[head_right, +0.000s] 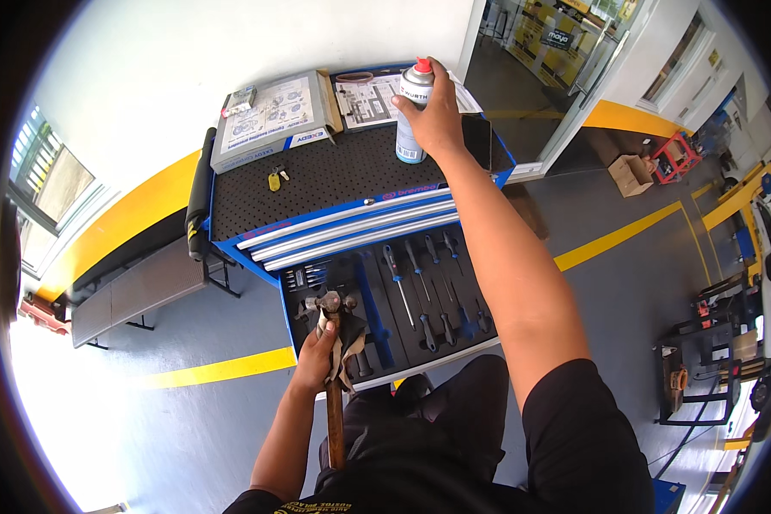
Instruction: The person wipes various tools in a blue tool chest with a cloth, including pliers, wrenches, a hammer, and sockets. They spray a cleaning agent on the hammer and continue wiping before placing each tool back into its designated slot.
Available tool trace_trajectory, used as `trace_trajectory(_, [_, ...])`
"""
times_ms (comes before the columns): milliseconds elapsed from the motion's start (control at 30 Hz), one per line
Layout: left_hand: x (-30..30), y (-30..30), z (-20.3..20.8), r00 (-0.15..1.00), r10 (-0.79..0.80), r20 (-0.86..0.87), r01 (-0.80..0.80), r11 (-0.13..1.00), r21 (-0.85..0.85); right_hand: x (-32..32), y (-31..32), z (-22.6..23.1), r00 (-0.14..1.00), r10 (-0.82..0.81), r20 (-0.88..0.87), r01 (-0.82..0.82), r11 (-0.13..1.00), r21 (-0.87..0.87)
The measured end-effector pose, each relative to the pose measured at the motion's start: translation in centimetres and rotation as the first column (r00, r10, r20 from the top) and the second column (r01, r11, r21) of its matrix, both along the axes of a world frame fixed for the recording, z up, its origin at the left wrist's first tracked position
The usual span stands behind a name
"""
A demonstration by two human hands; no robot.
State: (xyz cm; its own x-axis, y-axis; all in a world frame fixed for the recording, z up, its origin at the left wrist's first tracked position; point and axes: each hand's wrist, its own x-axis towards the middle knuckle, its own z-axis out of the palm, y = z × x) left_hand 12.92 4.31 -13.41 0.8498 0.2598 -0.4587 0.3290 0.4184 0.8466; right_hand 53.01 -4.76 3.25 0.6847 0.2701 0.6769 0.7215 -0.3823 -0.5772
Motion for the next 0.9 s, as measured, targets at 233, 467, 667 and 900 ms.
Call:
trace_trajectory(233, [0.0,0.6,4.9,0.993,-0.033,0.115,0.0,0.961,0.278,-8.6,-3.4,3.7,0.984,-0.096,0.153,0.116,0.985,-0.13])
trace_trajectory(467, [-1.1,-2.1,12.0,0.885,-0.425,0.189,0.306,0.838,0.452,-26.7,-8.5,6.1,0.786,0.262,-0.56,-0.59,0.586,-0.555])
trace_trajectory(667, [-3.1,-7.1,15.2,0.811,-0.55,-0.199,0.336,0.159,0.929,-32.8,-14.6,2.0,0.727,0.169,-0.666,-0.477,0.822,-0.311])
trace_trajectory(900, [-5.6,-10.4,13.2,0.812,-0.582,0.046,-0.049,0.01,0.999,-37.1,-19.5,0.6,0.665,0.172,-0.727,-0.337,0.938,-0.086])
